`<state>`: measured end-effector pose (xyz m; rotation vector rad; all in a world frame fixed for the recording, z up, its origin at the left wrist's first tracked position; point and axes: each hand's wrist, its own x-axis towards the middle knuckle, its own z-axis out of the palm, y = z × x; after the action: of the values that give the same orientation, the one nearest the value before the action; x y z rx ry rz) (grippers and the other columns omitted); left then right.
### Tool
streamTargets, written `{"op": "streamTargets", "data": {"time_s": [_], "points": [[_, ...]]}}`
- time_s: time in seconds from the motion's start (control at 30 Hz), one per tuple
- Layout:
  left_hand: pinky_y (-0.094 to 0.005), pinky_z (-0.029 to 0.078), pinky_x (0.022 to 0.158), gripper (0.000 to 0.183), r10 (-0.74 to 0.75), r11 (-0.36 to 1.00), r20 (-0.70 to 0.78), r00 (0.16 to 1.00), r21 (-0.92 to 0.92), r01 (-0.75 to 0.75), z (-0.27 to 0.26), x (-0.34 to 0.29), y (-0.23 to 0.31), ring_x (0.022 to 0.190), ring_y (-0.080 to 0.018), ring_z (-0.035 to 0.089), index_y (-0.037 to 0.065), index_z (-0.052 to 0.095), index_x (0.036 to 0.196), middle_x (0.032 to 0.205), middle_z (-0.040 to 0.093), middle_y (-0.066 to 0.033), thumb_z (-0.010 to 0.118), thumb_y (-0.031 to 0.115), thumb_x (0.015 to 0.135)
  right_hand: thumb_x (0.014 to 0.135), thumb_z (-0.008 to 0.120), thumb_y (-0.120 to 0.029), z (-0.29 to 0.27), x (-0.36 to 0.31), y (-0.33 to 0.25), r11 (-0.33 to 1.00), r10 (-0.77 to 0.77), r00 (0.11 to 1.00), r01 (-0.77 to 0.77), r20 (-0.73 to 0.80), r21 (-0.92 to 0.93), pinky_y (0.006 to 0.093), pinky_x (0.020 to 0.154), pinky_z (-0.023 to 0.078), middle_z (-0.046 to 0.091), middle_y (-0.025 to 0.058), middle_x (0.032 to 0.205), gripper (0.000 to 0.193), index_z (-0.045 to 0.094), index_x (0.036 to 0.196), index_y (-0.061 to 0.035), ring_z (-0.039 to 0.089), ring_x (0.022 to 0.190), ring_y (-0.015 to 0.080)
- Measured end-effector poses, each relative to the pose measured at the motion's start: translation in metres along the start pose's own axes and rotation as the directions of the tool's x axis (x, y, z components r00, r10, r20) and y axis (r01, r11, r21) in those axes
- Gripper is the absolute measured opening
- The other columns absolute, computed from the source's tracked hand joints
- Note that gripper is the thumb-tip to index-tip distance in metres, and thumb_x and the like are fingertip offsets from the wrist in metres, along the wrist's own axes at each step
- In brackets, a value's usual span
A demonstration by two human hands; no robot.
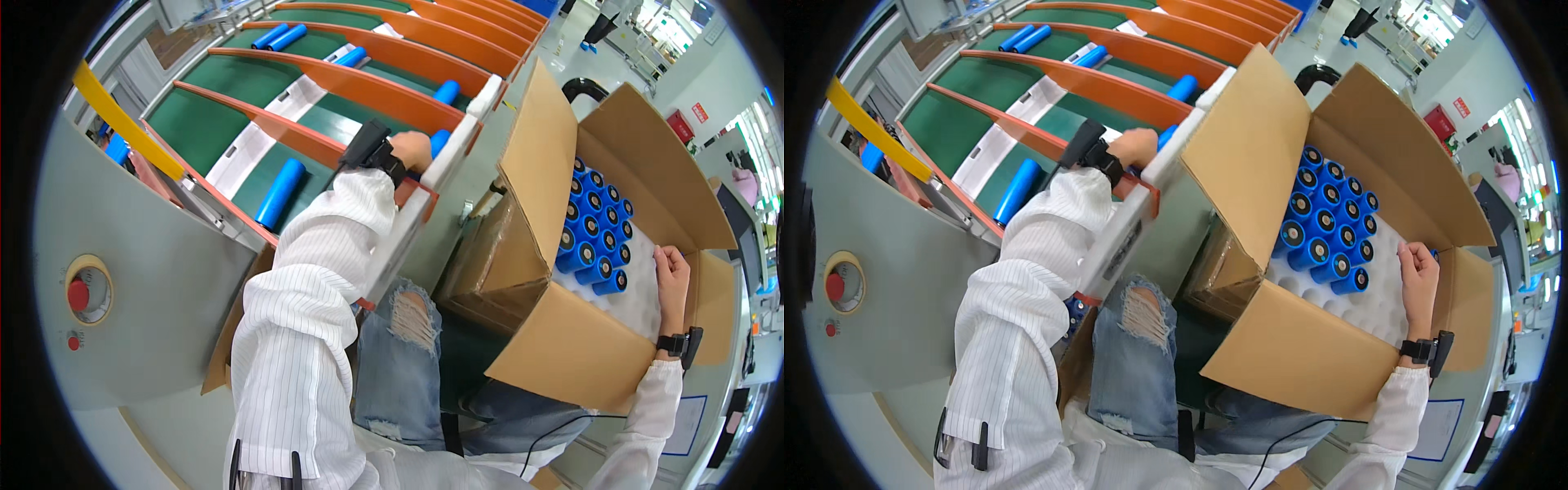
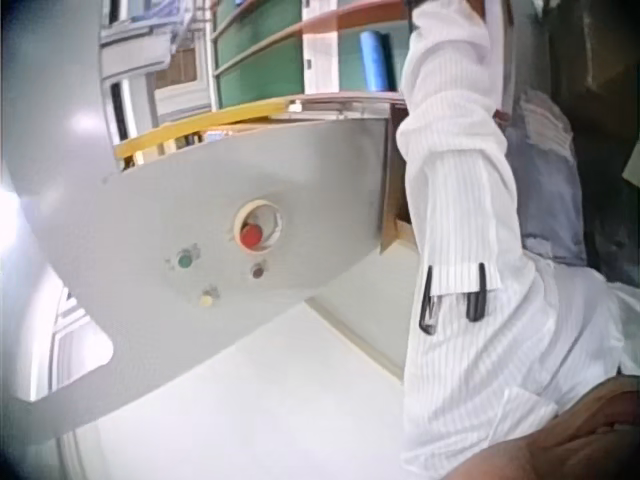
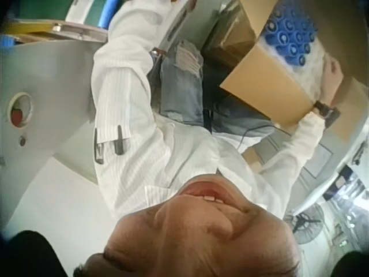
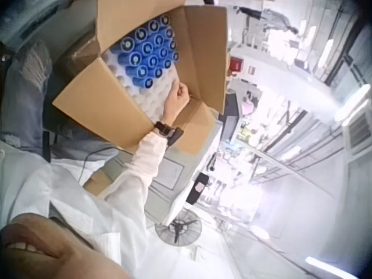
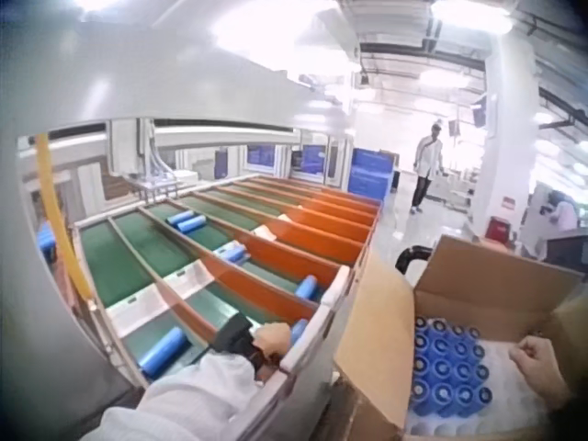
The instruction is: The recorder takes blue cylindrical battery cells from a rack and places them into foam-lined cardboard boxes, then prepares a box for labeling.
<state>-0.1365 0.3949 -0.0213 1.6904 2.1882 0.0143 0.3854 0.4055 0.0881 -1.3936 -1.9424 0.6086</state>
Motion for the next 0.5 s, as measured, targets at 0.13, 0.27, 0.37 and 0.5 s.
{"op": "streamTargets", "data": {"time_s": [0.13,0.27,0.37,0.5], "points": [[-0.0415,0.054,0.083,0.049,-0.075,0.97,-0.055,0.996,-0.234,0.061,-0.009,-0.02,-0.019,0.095,-0.0352,0.068,-0.001,0.071,0.098,0.1,0.069,-0.0234,0.07,0.038,0.068,0.096,0.061,-0.02,0.005,0.003,-0.002,1.0,-0.006,1.0,0.006,0.004,0.003,0.0185,0.055,0.025,0.044,-0.0102,0.071,0.021,0.058,0.082,-0.0045,0.034,0.064,-0.0007],[-0.0319,0.049,0.061,0.033,0.157,0.887,-0.59,0.792,-0.268,-0.375,-0.067,-0.125,-0.073,0.068,-0.016,0.061,0.0,0.064,0.094,0.076,0.062,-0.0082,0.068,0.031,0.081,0.097,0.059,-0.021,0.007,0.012,0.015,0.998,-0.06,0.998,0.061,-0.024,0.015,0.0184,0.057,0.028,0.047,-0.0094,0.074,0.018,0.063,0.091,-0.0046,0.037,0.068,-0.0005],[-0.0257,0.047,0.063,0.03,-0.061,0.676,-0.592,0.804,-0.617,-0.403,-0.078,-0.258,-0.079,0.071,-0.0095,0.058,0.003,0.061,0.104,0.083,0.062,-0.0017,0.07,0.025,0.086,0.098,0.059,-0.022,-0.006,0.01,-0.003,0.998,-0.048,0.995,0.051,-0.093,0.03,0.0183,0.056,0.026,0.045,-0.0092,0.073,0.018,0.066,0.096,-0.0052,0.036,0.065,-0.0001],[-0.0272,0.047,0.069,0.041,-0.303,0.656,-0.416,0.858,-0.743,-0.129,0.003,-0.367,-0.1,0.076,-0.0112,0.057,0.004,0.06,0.113,0.089,0.061,-0.0011,0.073,0.027,0.082,0.098,0.058,-0.022,-0.029,0.025,0.034,0.992,-0.079,0.995,0.085,-0.065,0.094,0.0184,0.054,0.024,0.042,-0.0081,0.07,0.018,0.067,0.099,-0.0059,0.033,0.061,0.0005]]}}
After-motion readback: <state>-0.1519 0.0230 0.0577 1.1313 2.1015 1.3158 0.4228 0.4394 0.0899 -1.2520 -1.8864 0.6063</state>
